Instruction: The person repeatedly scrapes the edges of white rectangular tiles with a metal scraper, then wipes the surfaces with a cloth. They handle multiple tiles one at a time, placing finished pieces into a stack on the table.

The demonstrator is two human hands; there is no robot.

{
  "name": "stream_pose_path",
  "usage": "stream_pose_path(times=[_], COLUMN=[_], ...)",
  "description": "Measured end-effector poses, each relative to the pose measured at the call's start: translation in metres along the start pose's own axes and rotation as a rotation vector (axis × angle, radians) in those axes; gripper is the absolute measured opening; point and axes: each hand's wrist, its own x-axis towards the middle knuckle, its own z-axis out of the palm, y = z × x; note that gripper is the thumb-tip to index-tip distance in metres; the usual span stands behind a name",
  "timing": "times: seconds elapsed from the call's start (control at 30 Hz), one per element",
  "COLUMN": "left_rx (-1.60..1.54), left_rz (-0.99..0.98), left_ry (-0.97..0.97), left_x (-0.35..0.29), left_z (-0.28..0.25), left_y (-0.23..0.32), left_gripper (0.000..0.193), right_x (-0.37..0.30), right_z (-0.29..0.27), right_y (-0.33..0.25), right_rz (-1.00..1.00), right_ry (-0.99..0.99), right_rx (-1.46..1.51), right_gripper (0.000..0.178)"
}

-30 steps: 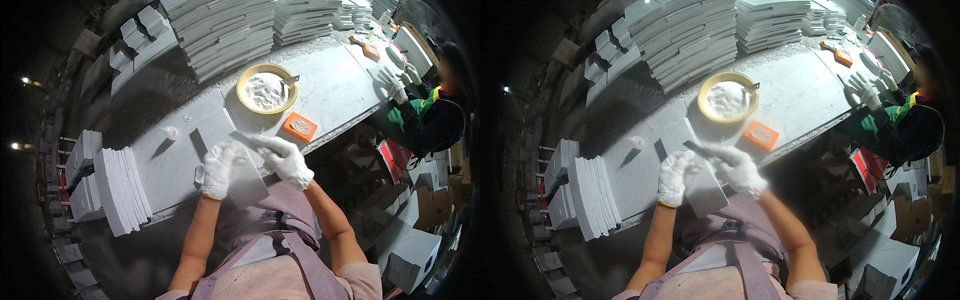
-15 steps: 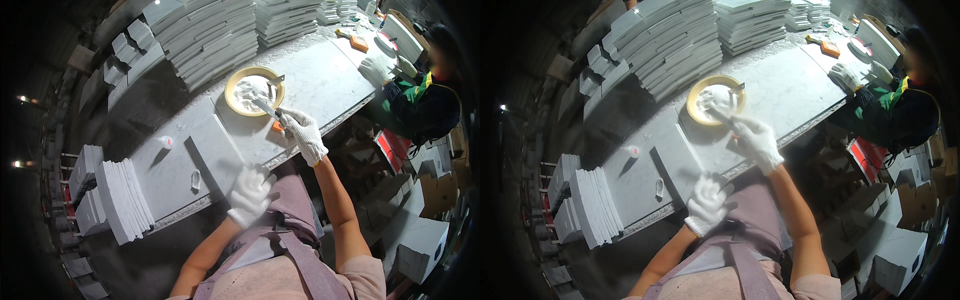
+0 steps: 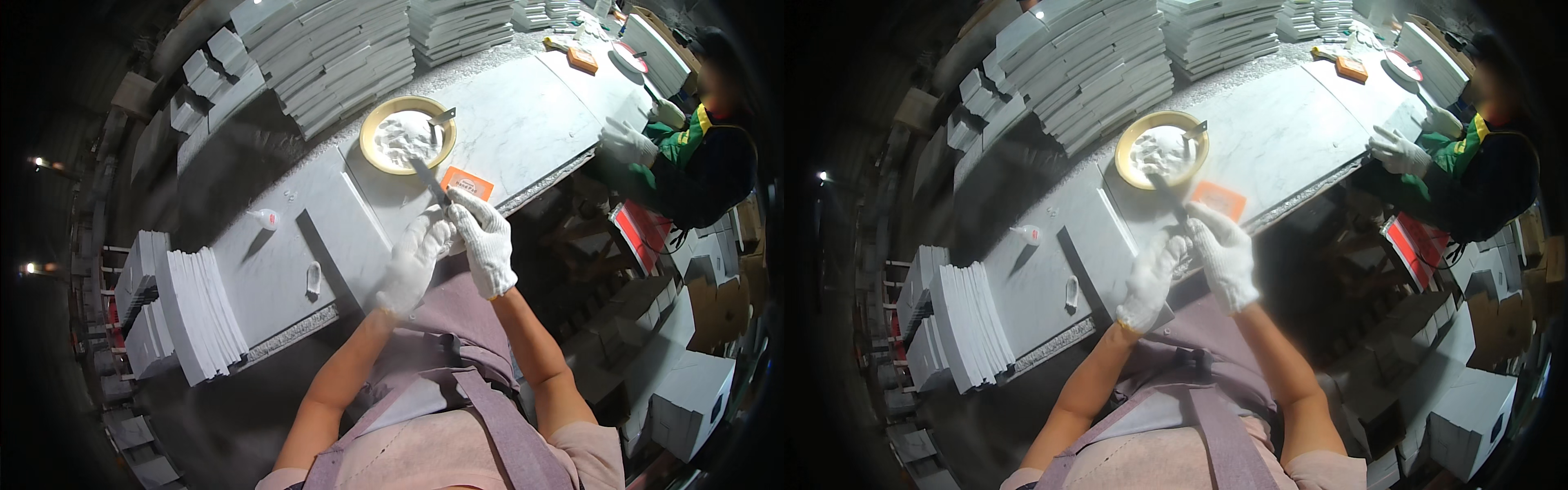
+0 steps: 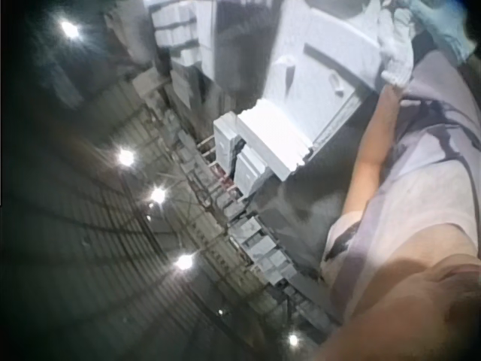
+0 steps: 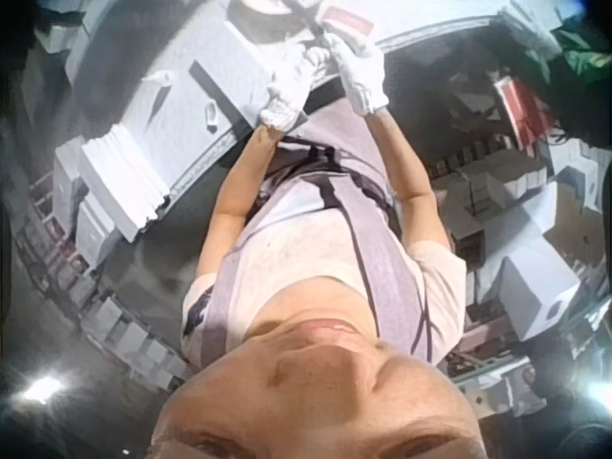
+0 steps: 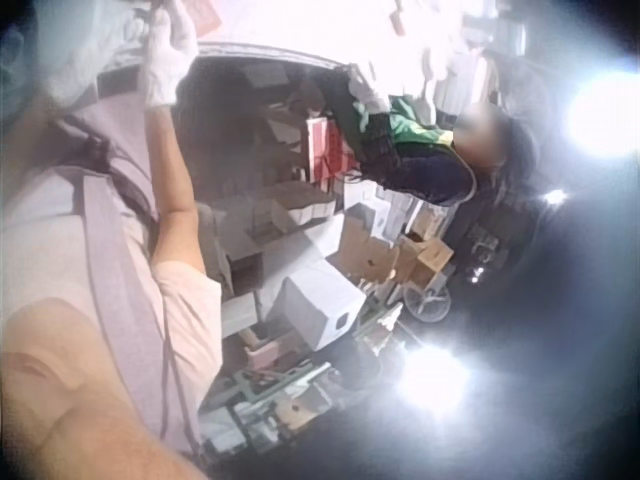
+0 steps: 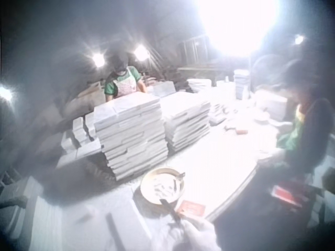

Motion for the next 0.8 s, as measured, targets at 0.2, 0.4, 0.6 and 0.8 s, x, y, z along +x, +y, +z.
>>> stream_pose_path(times=[0.2, 0.4, 0.6, 0.8], left_rx=[-0.195, -0.187, -0.243, -0.135], left_rz=[-0.128, -0.164, -0.126, -0.372], left_ry=[0.197, 0.419, 0.397, 0.442], left_x=[0.005, 0.001, -0.033, -0.088], left_z=[-0.003, -0.026, -0.056, -0.079], left_y=[-0.028, -0.032, -0.008, -0.025], left_gripper=[0.039, 0.029, 0.016, 0.037], right_x=[-0.013, -0.007, 0.107, 0.228], right_z=[0.001, 0.006, -0.002, 0.018], right_y=[0.009, 0.009, -0.015, -0.023], right_rz=[0.119, 0.174, -0.508, -0.498], right_ry=[-0.057, -0.329, -0.173, -0.1], right_rx=[-0.214, -0.312, -1.105, -1.679], right_gripper=[0.036, 0.032, 0.033, 0.041])
